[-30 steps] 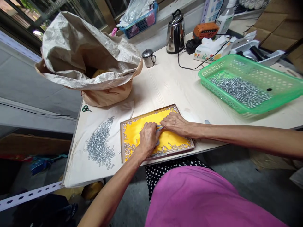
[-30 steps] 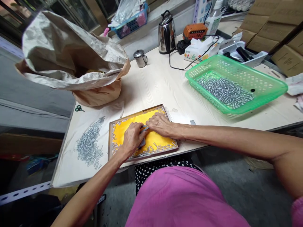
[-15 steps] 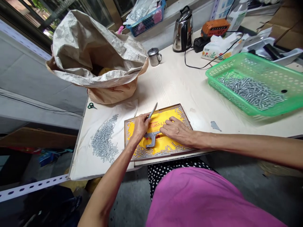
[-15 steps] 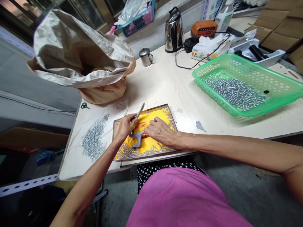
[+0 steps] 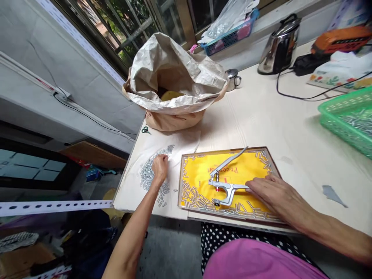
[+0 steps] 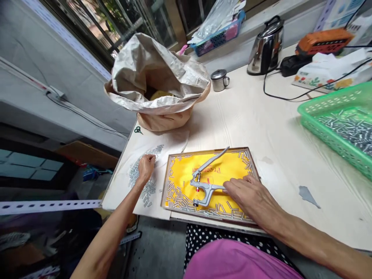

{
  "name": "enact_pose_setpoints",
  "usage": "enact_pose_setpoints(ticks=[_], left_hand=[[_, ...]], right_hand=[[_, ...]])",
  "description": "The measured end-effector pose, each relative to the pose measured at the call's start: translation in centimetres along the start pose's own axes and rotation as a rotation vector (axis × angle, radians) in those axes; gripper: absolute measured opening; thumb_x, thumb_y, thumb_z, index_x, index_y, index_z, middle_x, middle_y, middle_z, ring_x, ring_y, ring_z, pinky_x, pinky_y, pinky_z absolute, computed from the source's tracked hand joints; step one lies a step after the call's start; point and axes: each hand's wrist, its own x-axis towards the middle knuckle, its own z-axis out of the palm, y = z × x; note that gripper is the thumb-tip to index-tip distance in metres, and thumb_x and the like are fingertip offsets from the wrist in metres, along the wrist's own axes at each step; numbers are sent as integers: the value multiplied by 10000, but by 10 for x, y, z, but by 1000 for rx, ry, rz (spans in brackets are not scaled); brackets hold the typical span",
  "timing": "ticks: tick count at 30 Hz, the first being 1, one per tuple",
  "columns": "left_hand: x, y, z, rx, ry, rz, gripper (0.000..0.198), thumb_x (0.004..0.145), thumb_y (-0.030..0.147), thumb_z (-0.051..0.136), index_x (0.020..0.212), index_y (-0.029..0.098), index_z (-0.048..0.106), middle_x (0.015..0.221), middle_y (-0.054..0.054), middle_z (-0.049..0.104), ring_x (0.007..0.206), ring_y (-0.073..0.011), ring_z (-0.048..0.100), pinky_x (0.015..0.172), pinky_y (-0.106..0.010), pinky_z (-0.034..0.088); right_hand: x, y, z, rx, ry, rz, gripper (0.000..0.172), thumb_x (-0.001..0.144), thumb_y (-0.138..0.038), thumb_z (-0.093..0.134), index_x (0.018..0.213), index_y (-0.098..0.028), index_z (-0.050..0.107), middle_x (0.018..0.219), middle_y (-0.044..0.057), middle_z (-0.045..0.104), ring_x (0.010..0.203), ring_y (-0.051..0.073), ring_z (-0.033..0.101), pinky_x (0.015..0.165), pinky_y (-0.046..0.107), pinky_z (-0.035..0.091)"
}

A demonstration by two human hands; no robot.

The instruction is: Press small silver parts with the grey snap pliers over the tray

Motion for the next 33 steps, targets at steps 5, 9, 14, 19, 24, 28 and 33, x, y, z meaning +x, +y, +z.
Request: enact_pose_setpoints(ticks=[5,9,14,19,24,28,33], left_hand=[[15,-10,10,209,-96,52,274,920,227,486,936,165,752,1056,-122,683,1029,-259,592,736,-292,406],[23,-8,18,350,-166,210,308,932,171,422,936,147,730,1083,-141,672,1079,-277,567,737,-305,410],[26,-11,13,299,-149,213,287,912,140,425,943,132,710,1067,-144,673,1037,-262,588,765,-314,429],[-22,23,-11,-294,-132,187,213,861,296,557,893,156,714,875,-67,711,757,-183,619,737,-294,463],[-117,71,-10,-844,-473,79,267,756,420,662,804,166,731,738,-36,701,608,-138,577,582,-241,446],[-156,82,7,-942,-563,-52,336,729,468,698,807,143,735,675,-27,676,548,-115,531,516,-218,396],[-161,77,14,-957,-593,-136,378,688,489,733,772,120,736,629,-9,648,486,-83,465,469,-205,351]], right_hand=[[-10,4,14,6,25,80,305,1034,-302,349,799,-237,532,709,-8,569,654,162,515,666,309,344],[-17,10,23,-28,21,110,297,1036,-313,337,876,-242,576,799,17,634,705,175,548,702,323,370],[-14,9,16,-89,-11,66,263,1035,-260,349,904,-228,575,784,4,619,730,167,562,751,320,366],[2,-4,-1,-282,49,-105,273,1027,-158,317,920,-188,567,717,-4,561,668,154,508,782,333,345],[11,-11,-6,-378,53,-138,261,1014,-131,346,898,-187,573,701,-3,555,673,155,473,776,328,322],[12,-12,-3,-413,62,-168,246,1006,-121,362,924,-184,585,709,-1,570,679,161,456,779,331,305],[11,-10,3,-418,70,-175,232,993,-111,391,889,-179,587,703,-4,578,662,157,441,772,332,286]])
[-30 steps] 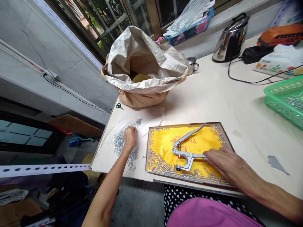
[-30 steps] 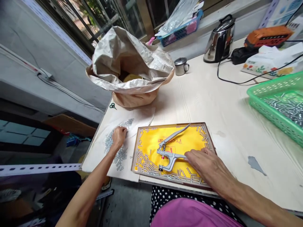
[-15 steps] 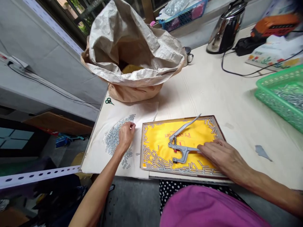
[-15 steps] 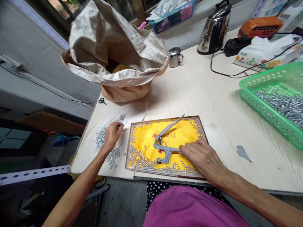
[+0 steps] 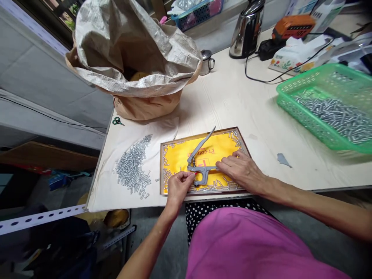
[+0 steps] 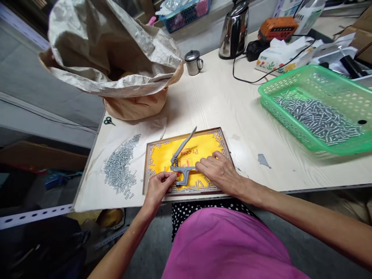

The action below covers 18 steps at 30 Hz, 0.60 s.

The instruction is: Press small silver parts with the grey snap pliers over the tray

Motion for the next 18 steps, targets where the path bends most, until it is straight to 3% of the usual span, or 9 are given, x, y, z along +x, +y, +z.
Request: enact_pose_setpoints(ticks=[11,18], left_hand=[[19,10,8,38,22,47,305,704,434,731,736,131,715,567,2,637,484,-103,545,474,-202,410],[34,21,4,80,-69,-105,179,763,298,723,709,131,691,515,3,636,443,-107,593,502,-208,490]], right_hand=[[7,10,12,-92,-9,48,240,997,-123,378,913,-180,596,729,9,620,665,164,462,737,349,253],[10,19,25,-1,-144,136,241,1000,-144,362,964,-193,595,796,10,665,687,159,511,764,358,241]])
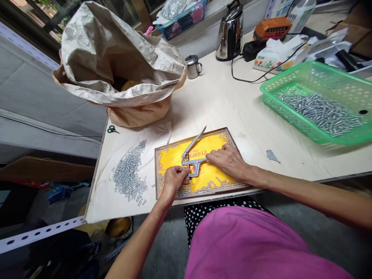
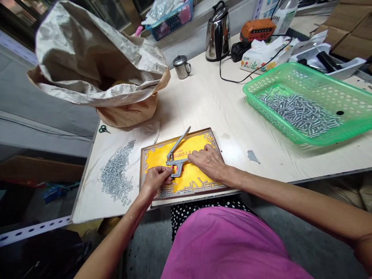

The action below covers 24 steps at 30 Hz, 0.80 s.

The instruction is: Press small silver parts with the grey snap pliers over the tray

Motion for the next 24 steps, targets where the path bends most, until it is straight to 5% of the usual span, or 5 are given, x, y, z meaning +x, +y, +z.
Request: enact_pose_setpoints(ticks=[9,12,17,24], left_hand=[[6,0,-4,62,-58,-97,139,784,217,718,684,133,671,495,3,633,439,-103,599,516,-209,518],[5,0,-5,81,-59,-108,136,777,217,728,686,131,674,493,2,631,441,-105,598,519,-214,518],[3,-2,-5,85,-42,-66,147,763,246,740,688,132,685,495,8,630,451,-109,602,528,-217,521],[-3,-3,-1,10,7,-46,178,737,289,754,685,139,674,488,24,616,453,-117,607,529,-228,530]], right_hand=[[0,-3,2,2,-86,11,240,983,-125,374,983,-198,602,827,31,665,696,163,486,746,360,221],[4,-1,-2,4,-113,47,147,973,-256,487,992,-190,616,949,69,676,819,205,524,757,362,257],[26,19,-13,15,-56,-21,704,816,-566,675,1350,-150,478,1492,181,425,1215,361,429,906,456,337],[57,41,-14,17,-160,-168,896,724,-669,681,1418,-162,430,1506,194,402,1329,415,309,938,519,352]])
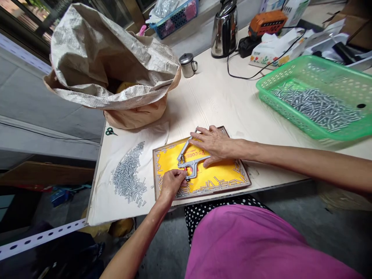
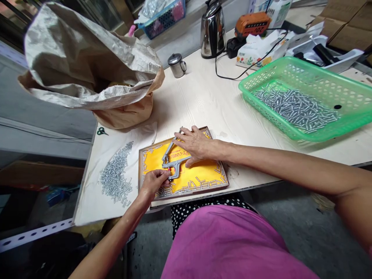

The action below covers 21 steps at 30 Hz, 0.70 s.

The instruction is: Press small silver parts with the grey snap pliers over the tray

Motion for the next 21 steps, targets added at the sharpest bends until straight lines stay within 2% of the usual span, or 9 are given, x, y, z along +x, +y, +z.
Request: enact_pose_setpoints(ticks=[5,10,13,16,18,21], left_hand=[[-2,2,2,-2,25,-22,183,742,270,748,652,137,661,483,16,618,444,-113,603,512,-214,509],[-2,1,4,-23,29,-49,149,761,243,724,673,139,663,491,17,624,440,-113,603,532,-227,527],[-1,1,4,-12,34,-46,178,764,265,721,655,146,648,491,15,621,447,-112,599,538,-227,524],[-4,0,2,37,18,-39,235,767,339,721,651,156,630,491,14,604,460,-128,599,544,-241,515],[-7,-1,0,171,43,36,272,798,386,682,656,163,619,531,-1,607,507,-152,613,570,-269,518],[-14,2,1,505,218,361,243,844,395,636,767,165,649,787,-72,673,757,-220,658,732,-349,538]], right_hand=[[6,2,-2,-17,-23,-29,847,745,-670,638,1395,-159,455,1450,209,435,1308,419,298,917,525,337],[14,-3,-6,-51,-63,3,835,737,-654,648,1358,-124,471,1214,176,563,1096,342,433,873,474,325],[15,-8,-5,-76,-50,37,811,699,-666,678,1259,-97,535,1121,156,588,1005,311,444,840,442,316],[12,-12,-4,-81,-78,70,690,687,-644,704,1104,-103,615,1068,144,595,987,305,442,818,419,303],[8,-14,-5,-67,-102,89,616,713,-611,703,1055,-104,635,1057,142,596,995,303,444,817,411,297],[2,-19,-8,-44,-91,104,550,762,-562,691,1048,-95,637,1065,148,596,999,298,447,825,409,297]])
